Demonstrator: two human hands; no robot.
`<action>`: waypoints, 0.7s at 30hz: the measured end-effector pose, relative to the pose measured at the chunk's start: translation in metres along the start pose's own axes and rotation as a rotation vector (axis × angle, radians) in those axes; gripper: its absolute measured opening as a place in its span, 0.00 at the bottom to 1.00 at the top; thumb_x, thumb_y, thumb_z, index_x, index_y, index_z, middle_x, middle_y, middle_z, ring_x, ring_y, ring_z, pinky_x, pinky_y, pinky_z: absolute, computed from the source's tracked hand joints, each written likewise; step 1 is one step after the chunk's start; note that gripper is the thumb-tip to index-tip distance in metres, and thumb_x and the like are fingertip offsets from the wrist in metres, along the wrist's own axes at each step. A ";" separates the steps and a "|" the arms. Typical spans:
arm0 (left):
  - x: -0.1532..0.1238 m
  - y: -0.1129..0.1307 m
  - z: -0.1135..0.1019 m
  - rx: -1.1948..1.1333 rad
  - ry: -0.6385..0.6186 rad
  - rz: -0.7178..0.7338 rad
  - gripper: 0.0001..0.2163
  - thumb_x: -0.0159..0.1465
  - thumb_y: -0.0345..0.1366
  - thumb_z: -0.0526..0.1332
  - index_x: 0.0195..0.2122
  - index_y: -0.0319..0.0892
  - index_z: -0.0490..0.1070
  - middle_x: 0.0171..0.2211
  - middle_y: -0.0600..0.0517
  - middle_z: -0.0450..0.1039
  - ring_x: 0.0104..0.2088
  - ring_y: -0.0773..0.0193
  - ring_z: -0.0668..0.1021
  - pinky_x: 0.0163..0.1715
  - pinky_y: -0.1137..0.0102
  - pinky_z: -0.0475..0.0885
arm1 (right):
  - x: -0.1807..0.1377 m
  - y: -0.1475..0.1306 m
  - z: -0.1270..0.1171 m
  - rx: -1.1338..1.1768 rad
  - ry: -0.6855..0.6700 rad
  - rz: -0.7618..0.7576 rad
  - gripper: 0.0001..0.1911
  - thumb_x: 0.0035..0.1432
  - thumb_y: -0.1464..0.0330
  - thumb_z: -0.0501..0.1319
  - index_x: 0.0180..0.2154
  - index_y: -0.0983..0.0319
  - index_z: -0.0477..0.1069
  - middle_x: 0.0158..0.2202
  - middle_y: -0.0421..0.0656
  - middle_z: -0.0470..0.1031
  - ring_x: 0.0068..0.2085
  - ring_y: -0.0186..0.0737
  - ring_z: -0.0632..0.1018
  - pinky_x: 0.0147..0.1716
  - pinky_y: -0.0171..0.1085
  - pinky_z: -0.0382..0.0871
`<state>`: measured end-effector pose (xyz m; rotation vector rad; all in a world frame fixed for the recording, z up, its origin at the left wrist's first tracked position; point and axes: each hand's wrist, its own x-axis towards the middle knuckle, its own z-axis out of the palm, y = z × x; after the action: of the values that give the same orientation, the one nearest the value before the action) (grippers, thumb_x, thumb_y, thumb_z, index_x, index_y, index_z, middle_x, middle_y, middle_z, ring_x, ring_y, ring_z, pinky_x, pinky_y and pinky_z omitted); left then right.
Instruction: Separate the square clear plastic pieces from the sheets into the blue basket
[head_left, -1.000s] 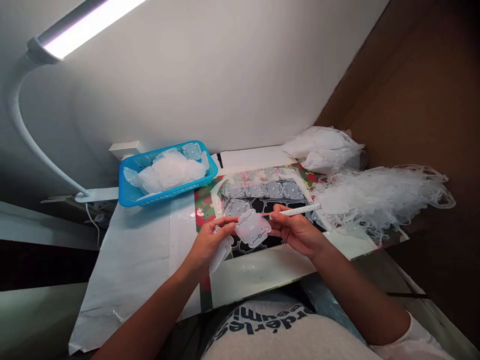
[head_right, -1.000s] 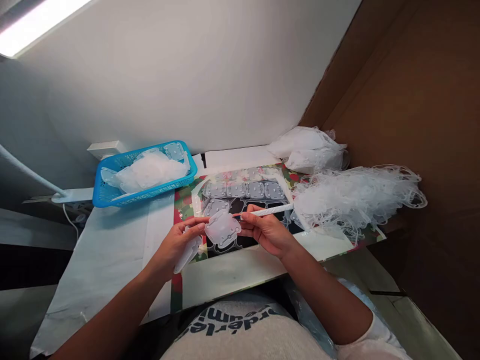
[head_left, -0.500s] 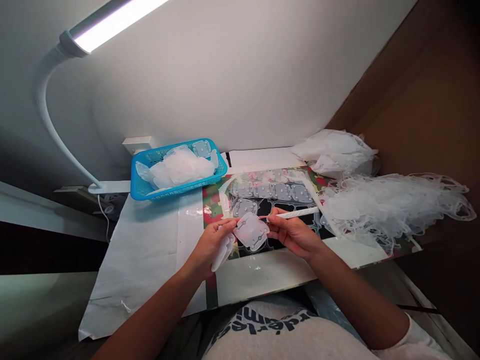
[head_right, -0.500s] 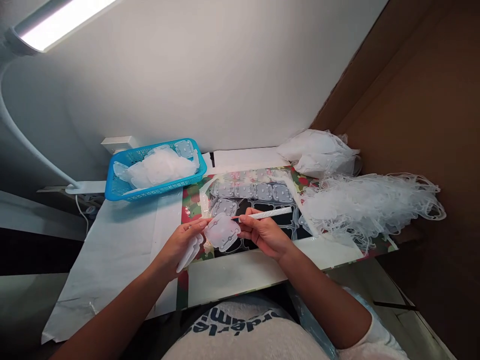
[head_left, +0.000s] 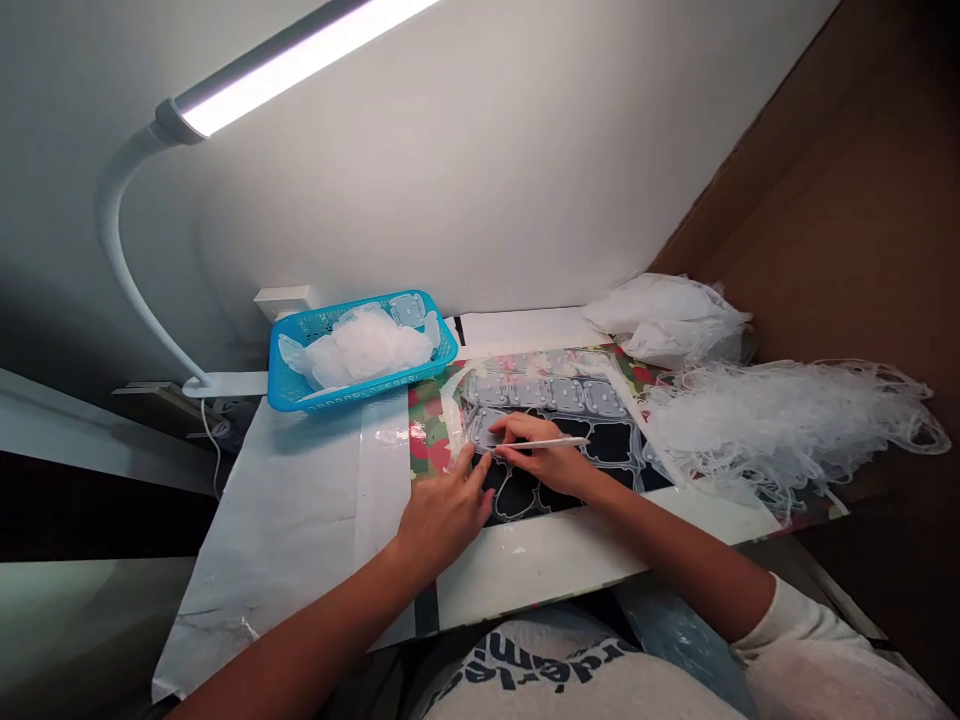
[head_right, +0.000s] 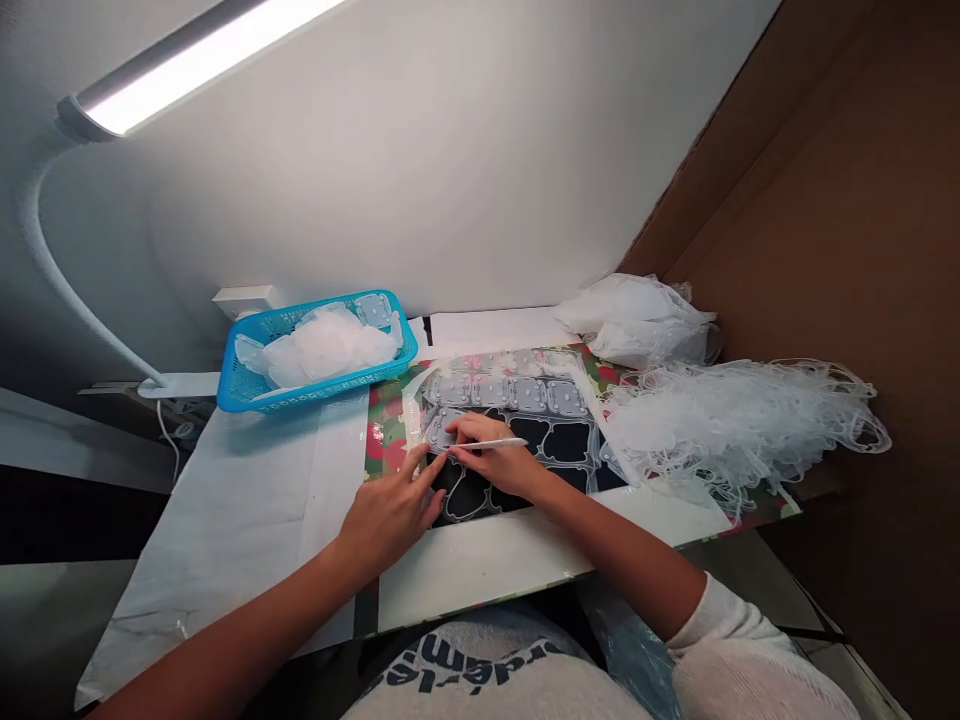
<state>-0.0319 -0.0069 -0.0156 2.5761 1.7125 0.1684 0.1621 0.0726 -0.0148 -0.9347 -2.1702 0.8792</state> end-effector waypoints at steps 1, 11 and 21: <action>0.000 0.002 0.002 0.022 -0.014 -0.001 0.22 0.69 0.40 0.50 0.63 0.45 0.63 0.64 0.42 0.61 0.35 0.58 0.81 0.27 0.67 0.72 | 0.000 0.003 0.003 -0.018 -0.008 -0.026 0.11 0.61 0.69 0.60 0.26 0.61 0.65 0.43 0.46 0.77 0.44 0.43 0.77 0.44 0.42 0.69; 0.001 0.002 0.006 0.038 -0.027 -0.016 0.23 0.69 0.40 0.49 0.64 0.40 0.61 0.64 0.43 0.62 0.35 0.58 0.81 0.29 0.65 0.73 | -0.003 0.011 0.008 -0.190 -0.049 -0.110 0.08 0.62 0.72 0.60 0.29 0.60 0.66 0.44 0.46 0.75 0.45 0.44 0.74 0.46 0.44 0.68; 0.002 -0.004 0.009 0.002 -0.028 -0.028 0.22 0.67 0.38 0.52 0.62 0.45 0.62 0.63 0.47 0.63 0.33 0.61 0.81 0.28 0.66 0.73 | -0.001 0.029 -0.009 -0.237 0.250 -0.048 0.09 0.66 0.66 0.54 0.39 0.60 0.73 0.40 0.46 0.79 0.42 0.43 0.79 0.44 0.43 0.74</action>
<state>-0.0339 -0.0033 -0.0248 2.5422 1.7395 0.1295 0.1797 0.0902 -0.0317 -1.0404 -2.0971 0.4600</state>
